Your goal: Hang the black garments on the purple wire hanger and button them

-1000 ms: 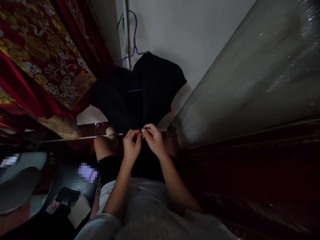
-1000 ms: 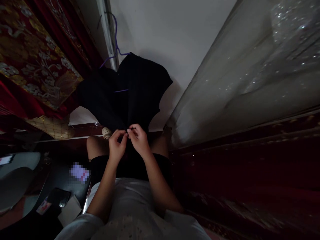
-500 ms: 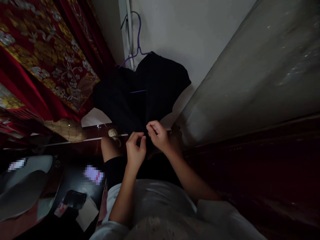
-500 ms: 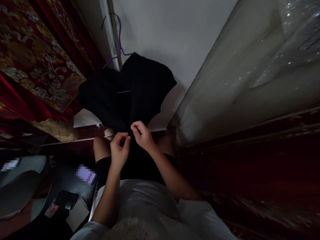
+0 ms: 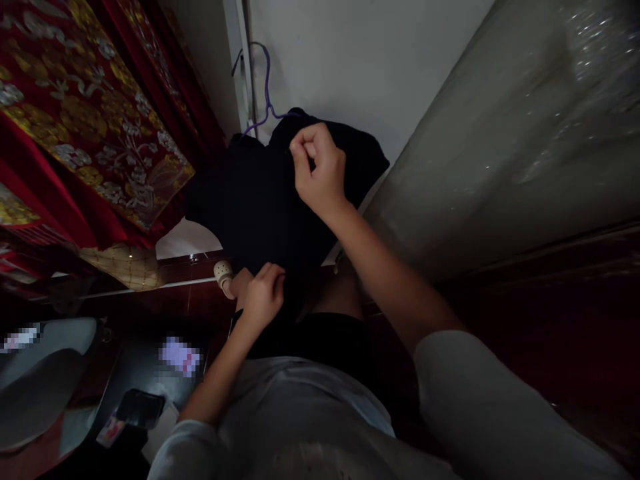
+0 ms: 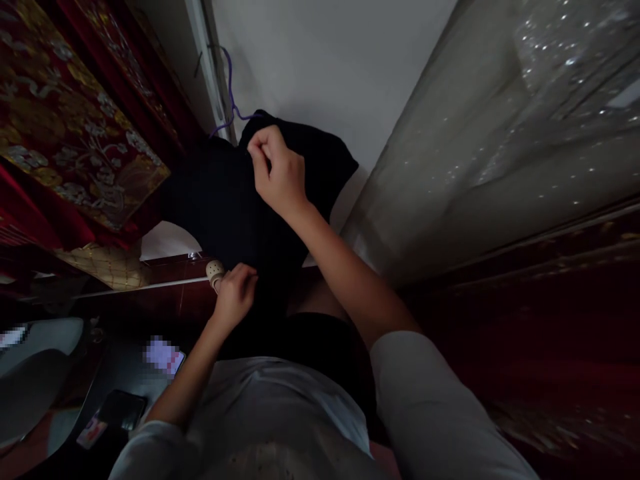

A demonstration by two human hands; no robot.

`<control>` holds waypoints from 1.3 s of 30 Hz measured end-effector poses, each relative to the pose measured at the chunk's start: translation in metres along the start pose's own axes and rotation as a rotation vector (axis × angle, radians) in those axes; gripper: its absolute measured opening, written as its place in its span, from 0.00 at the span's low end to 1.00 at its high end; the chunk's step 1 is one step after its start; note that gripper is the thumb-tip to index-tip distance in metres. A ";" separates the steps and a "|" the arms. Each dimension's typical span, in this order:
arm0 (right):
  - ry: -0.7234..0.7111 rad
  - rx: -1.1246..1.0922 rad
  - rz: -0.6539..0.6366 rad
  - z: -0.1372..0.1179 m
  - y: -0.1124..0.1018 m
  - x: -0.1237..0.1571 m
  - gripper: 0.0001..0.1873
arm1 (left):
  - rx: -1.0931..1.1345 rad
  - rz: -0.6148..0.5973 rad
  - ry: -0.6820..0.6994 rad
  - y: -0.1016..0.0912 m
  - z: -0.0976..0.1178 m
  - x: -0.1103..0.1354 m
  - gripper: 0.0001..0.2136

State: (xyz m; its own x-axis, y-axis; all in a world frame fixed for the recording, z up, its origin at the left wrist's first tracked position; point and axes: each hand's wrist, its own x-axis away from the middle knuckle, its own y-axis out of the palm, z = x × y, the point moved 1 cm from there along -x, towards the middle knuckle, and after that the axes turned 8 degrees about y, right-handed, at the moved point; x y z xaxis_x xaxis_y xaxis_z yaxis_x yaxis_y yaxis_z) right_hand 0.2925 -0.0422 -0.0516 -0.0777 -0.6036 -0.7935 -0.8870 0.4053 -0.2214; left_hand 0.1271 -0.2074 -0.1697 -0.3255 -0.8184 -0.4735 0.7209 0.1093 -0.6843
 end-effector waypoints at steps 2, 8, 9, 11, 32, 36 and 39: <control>0.046 -0.050 -0.001 -0.008 -0.002 0.012 0.22 | -0.008 0.001 0.056 -0.013 -0.004 -0.020 0.07; 0.272 -0.379 -0.082 -0.019 0.001 0.025 0.22 | 0.000 0.287 0.359 -0.073 0.018 -0.125 0.15; 0.312 -0.428 -0.099 -0.020 0.002 0.024 0.23 | -0.024 0.297 0.387 -0.079 0.021 -0.140 0.15; 0.380 -0.491 -0.118 -0.021 0.002 0.025 0.23 | -0.093 0.279 0.415 -0.083 0.022 -0.163 0.12; 0.597 -0.477 -0.268 -0.004 0.017 0.041 0.21 | -0.362 0.029 0.495 -0.091 -0.003 -0.167 0.06; 0.701 -0.367 -0.291 0.027 0.034 0.053 0.19 | -0.285 0.296 0.483 -0.118 -0.009 -0.174 0.08; 0.734 -0.314 -0.344 0.047 0.038 0.075 0.19 | -0.141 0.609 0.372 -0.149 -0.049 -0.170 0.13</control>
State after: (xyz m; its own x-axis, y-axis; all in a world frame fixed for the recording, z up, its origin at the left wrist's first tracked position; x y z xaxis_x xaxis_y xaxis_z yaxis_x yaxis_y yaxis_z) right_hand 0.2741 -0.0393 -0.1461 0.0402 -0.9919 -0.1209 -0.9913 -0.0245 -0.1292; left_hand 0.0452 -0.0570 -0.0147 -0.0964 -0.3460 -0.9333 0.7628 0.5766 -0.2926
